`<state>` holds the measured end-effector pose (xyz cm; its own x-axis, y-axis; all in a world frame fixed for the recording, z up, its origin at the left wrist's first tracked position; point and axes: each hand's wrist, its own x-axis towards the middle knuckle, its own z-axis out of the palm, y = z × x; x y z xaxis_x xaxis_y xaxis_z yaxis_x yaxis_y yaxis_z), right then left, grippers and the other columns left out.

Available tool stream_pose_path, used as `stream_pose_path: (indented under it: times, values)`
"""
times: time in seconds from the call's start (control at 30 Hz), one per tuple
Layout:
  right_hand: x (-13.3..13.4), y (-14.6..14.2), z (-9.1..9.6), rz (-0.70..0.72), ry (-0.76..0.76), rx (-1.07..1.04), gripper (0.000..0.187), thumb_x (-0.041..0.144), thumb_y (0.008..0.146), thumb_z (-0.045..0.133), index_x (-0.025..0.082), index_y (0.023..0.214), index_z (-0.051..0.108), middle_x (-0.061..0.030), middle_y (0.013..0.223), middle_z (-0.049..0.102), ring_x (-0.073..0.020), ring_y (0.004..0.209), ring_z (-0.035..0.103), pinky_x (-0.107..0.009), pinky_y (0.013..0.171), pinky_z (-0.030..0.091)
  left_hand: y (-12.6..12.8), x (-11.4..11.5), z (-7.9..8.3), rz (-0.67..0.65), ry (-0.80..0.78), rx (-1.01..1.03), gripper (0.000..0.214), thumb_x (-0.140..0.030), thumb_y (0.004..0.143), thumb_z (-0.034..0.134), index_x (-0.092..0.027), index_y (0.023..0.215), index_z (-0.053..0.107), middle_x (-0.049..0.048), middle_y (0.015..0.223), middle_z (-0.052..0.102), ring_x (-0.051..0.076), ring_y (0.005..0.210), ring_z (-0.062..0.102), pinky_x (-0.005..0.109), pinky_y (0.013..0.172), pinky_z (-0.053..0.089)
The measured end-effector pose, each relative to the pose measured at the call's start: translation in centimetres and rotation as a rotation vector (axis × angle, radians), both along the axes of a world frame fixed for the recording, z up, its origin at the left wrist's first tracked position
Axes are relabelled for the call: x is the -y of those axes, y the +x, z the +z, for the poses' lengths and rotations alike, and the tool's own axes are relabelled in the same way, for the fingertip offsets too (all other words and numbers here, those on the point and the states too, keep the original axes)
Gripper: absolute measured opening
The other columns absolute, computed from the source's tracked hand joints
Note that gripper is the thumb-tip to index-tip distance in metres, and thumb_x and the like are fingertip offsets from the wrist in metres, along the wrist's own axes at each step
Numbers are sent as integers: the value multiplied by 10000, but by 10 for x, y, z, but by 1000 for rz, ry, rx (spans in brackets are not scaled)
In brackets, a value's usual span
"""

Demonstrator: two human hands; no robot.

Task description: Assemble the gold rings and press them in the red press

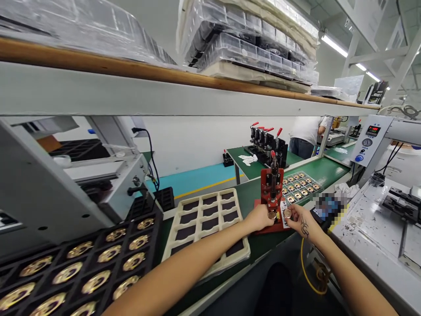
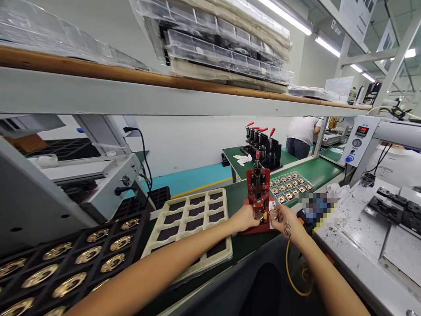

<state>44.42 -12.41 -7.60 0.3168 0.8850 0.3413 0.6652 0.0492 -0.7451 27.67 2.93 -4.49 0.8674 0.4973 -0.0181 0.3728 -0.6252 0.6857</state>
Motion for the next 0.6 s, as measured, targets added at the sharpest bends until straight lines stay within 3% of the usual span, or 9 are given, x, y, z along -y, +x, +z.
stream_pose_path:
  times: [0.1, 0.2, 0.27, 0.37, 0.47, 0.6]
  values:
    - [-16, -2, -13, 51, -37, 4, 189, 210, 830, 667, 188, 1017, 669, 40, 732, 567, -143, 633, 532, -250, 608, 432, -15, 0, 10, 2, 50, 6, 169, -309, 889, 782, -154, 888, 713, -12, 756, 658, 155, 686, 600, 269, 646, 464]
    - [-33, -4, -19, 92, -55, 53, 174, 210, 821, 711, 188, 993, 700, -1, 844, 614, -169, 733, 579, -272, 689, 476, -51, -9, 31, 33, 96, 27, 101, -255, 803, 763, -169, 835, 721, -54, 601, 531, 143, 591, 502, 264, 575, 341]
    - [-44, -6, -17, 123, -69, 96, 175, 202, 790, 755, 190, 962, 728, -30, 936, 633, -191, 808, 604, -293, 758, 498, -84, -18, 50, 68, 125, 59, 160, -278, 805, 723, -182, 932, 738, -61, 622, 508, 147, 591, 483, 265, 579, 336]
    - [-56, -10, -11, 189, -94, 140, 230, 160, 753, 780, 209, 978, 774, -52, 1015, 676, -223, 898, 653, -308, 840, 521, -133, -26, 77, 147, 155, 156, 254, -352, 824, 695, -201, 1022, 742, 2, 835, 613, 175, 718, 551, 279, 663, 437]
    - [-58, -16, -4, 223, -97, 167, 288, 125, 730, 777, 233, 996, 803, -59, 1051, 722, -244, 965, 688, -303, 869, 536, -173, -24, 95, 260, -38, 291, 319, -436, 796, 772, -211, 1015, 713, 54, 989, 682, 204, 825, 634, 317, 744, 529]
    - [-44, -8, 14, 139, -32, 192, 134, 302, 760, 828, 213, 856, 796, -51, 889, 735, -222, 802, 686, -284, 751, 548, -222, -11, 102, 434, -409, 484, 469, -482, 721, 905, -212, 1033, 681, 13, 828, 692, 181, 702, 650, 308, 664, 562]
